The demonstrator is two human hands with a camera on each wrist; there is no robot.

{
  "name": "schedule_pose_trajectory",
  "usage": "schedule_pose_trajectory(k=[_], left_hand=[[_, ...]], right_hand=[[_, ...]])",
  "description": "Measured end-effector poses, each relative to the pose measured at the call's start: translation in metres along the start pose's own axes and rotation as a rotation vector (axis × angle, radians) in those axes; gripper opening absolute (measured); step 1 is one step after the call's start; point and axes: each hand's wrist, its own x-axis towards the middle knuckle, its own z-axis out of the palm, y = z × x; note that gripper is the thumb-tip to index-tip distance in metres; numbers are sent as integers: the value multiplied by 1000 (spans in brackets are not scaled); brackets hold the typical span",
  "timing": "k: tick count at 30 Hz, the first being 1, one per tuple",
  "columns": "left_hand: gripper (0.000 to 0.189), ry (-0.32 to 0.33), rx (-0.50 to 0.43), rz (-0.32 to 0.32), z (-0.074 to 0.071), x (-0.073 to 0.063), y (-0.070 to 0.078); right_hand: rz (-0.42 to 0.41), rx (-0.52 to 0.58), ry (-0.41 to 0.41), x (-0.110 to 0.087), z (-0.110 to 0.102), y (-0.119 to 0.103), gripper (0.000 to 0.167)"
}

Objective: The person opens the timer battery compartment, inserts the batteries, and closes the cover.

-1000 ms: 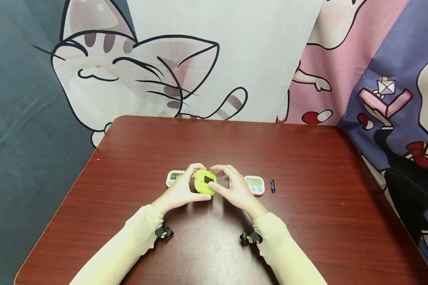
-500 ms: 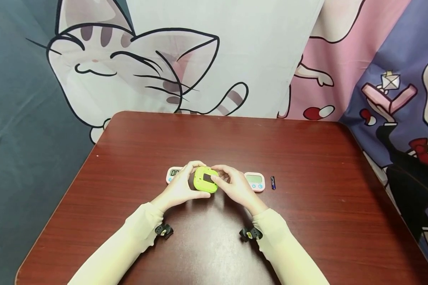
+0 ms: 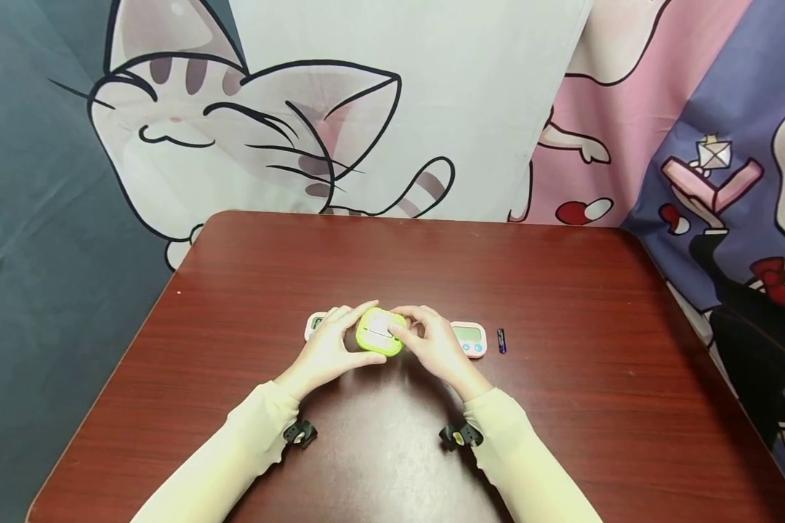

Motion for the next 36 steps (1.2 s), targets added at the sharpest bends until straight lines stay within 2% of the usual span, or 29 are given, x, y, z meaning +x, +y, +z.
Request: schedule_pose_trajectory(k=[4,9,16,27,36], left_hand=[[86,-32,6,-44,-1,-1,4],[85,-68,-22,-82,-3,-1,8],[75,-125,-203,-144,-6,0,14],[70,-147,-259,-170,-3,-7,17],[68,-139,-264,-159,-4,-8,19]], right_hand=[[51,48,-13,1,-1,-3,30],[38,81,4,2,0,-4,30],[42,58,16,-6,-5,-44,30],[22,35,12,-13,-3,-44,29],[21,36,19,-14,-3,-42,29]])
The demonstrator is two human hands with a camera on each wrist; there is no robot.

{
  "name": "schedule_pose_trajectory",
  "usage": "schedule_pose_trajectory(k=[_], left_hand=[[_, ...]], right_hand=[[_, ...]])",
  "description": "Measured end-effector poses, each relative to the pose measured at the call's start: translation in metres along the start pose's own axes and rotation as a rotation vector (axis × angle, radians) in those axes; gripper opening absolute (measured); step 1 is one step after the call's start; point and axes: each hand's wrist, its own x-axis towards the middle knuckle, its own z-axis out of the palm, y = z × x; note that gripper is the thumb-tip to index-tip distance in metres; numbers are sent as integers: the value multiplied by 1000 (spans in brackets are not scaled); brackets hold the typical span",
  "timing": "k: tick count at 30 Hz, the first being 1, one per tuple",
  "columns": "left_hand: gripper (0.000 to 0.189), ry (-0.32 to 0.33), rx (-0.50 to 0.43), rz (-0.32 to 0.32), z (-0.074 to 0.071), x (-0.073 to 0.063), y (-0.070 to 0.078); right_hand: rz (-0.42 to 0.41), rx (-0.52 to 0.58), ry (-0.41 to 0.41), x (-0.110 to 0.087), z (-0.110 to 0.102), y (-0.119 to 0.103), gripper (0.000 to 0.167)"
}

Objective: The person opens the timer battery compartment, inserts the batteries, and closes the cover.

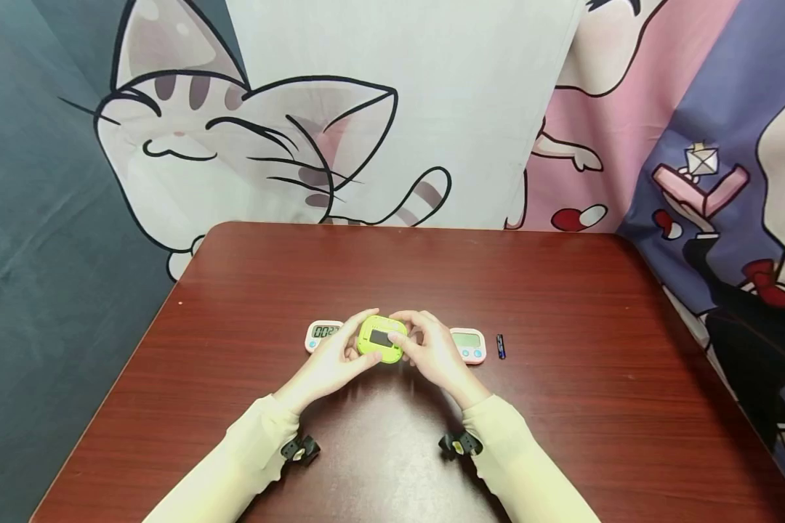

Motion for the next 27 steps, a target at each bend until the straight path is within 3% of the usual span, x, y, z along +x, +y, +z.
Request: schedule_pose_trajectory(k=[8,20,23,27], left_hand=[[67,-8,-75,-9,7,2,-1],[66,-7,-74,-32,15,-26,-7],[66,-2,-63,-25,16,-25,-4],[66,17,-65,-3,17,-14,5]], right_hand=[[4,-7,10,-2,-3,0,28],[18,30,-37,-21,11,7,28],[21,29,-46,-20,8,8,28],[2,12,-22,-14,-3,7,28]])
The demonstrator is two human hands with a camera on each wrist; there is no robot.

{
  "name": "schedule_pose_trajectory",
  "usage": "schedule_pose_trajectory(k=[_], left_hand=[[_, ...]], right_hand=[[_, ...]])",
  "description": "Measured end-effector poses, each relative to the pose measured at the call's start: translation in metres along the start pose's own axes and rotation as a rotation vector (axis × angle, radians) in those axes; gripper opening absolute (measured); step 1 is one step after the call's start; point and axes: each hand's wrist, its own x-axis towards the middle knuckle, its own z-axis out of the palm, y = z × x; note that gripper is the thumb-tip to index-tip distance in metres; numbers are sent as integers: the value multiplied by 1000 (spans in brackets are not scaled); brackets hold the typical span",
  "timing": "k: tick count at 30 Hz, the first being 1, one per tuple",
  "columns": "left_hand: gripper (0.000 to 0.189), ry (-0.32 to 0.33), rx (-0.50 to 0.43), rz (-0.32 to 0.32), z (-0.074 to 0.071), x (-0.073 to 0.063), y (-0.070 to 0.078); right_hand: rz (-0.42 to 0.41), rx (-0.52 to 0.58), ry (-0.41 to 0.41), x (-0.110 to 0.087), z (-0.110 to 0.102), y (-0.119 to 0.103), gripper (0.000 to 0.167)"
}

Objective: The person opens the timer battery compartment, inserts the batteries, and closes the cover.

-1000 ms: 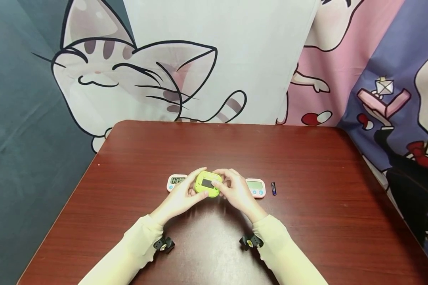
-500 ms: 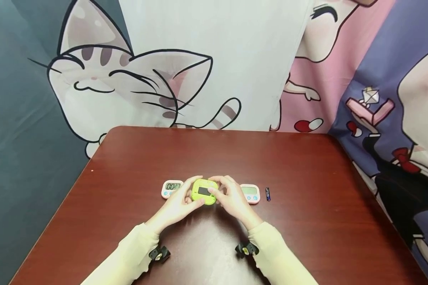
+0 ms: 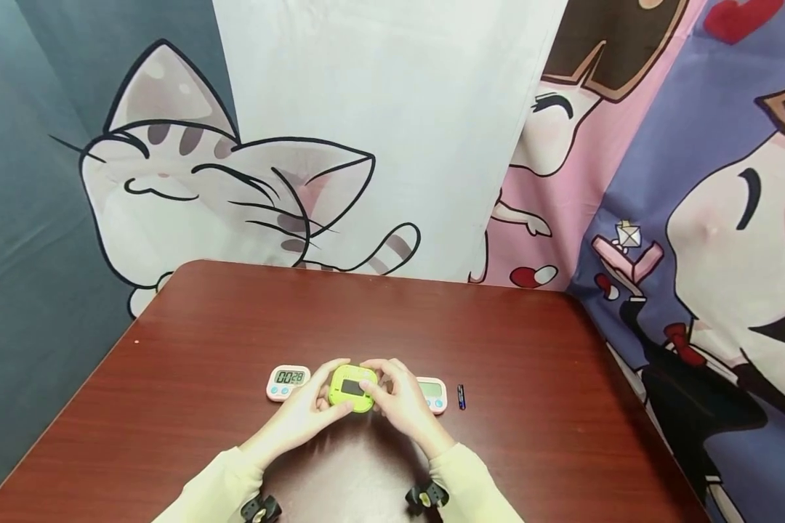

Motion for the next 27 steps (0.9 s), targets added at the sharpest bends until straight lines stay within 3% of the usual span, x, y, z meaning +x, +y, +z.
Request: schedule_pose_trajectory(k=[5,11,18,27], left_hand=[[71,31,-1,-11,0,5,4],[58,41,28,-36,2,9,8],[55,-3,-118,-95,4,5,6],[60,19,-135,-91,5,1,3]], right_hand=[[-18,-23,33,5,0,6,28],[9,-23,32,2,-3,-1,29],[-12,-5,40,7,8,24,27],[-16,-9,39,7,17,28,28]])
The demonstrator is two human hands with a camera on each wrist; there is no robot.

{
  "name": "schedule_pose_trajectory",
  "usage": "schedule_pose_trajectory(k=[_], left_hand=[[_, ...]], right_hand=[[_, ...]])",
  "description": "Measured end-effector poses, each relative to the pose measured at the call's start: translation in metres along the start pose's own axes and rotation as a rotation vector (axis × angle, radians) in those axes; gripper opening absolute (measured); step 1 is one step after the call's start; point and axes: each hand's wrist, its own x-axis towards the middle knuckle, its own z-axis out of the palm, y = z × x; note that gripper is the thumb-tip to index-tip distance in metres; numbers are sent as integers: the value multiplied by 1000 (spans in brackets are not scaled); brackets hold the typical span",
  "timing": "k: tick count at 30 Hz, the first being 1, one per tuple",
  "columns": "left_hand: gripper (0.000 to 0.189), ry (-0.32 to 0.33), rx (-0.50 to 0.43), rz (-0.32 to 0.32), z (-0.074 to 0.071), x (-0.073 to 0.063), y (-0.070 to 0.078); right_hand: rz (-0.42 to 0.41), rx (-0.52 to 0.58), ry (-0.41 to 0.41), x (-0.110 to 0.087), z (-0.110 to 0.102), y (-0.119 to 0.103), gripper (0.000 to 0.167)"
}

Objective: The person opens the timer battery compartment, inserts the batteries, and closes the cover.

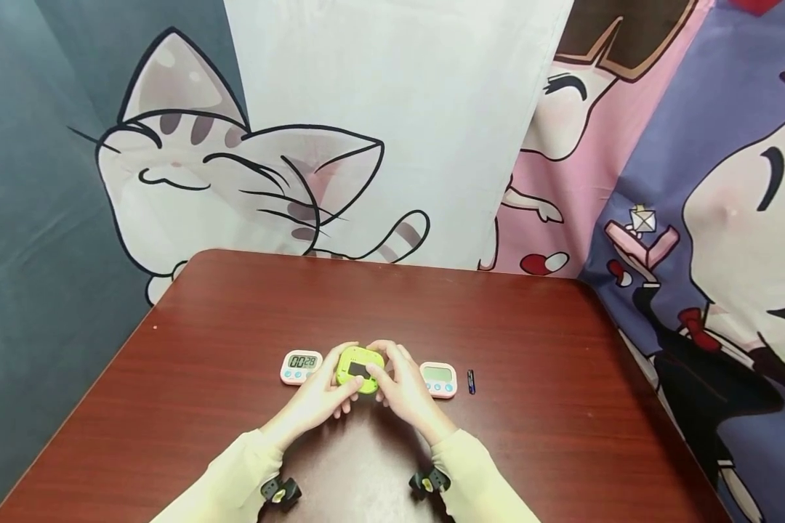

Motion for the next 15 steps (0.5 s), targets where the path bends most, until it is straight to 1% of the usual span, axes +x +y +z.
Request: schedule_pose_trajectory(k=[2,4,9,15], left_hand=[[61,3,-1,-5,1,-1,-1],[62,10,-2,-10,1,-3,-2],[64,34,-26,1,3,-2,-2],[62,51,-65,-2,5,0,-1]], right_hand=[[3,-8,-4,-1,1,-3,28],[-9,-5,-10,-3,1,-10,28],[-39,18,-17,-8,-3,-30,26],[-33,33,-17,-8,-5,-34,26]])
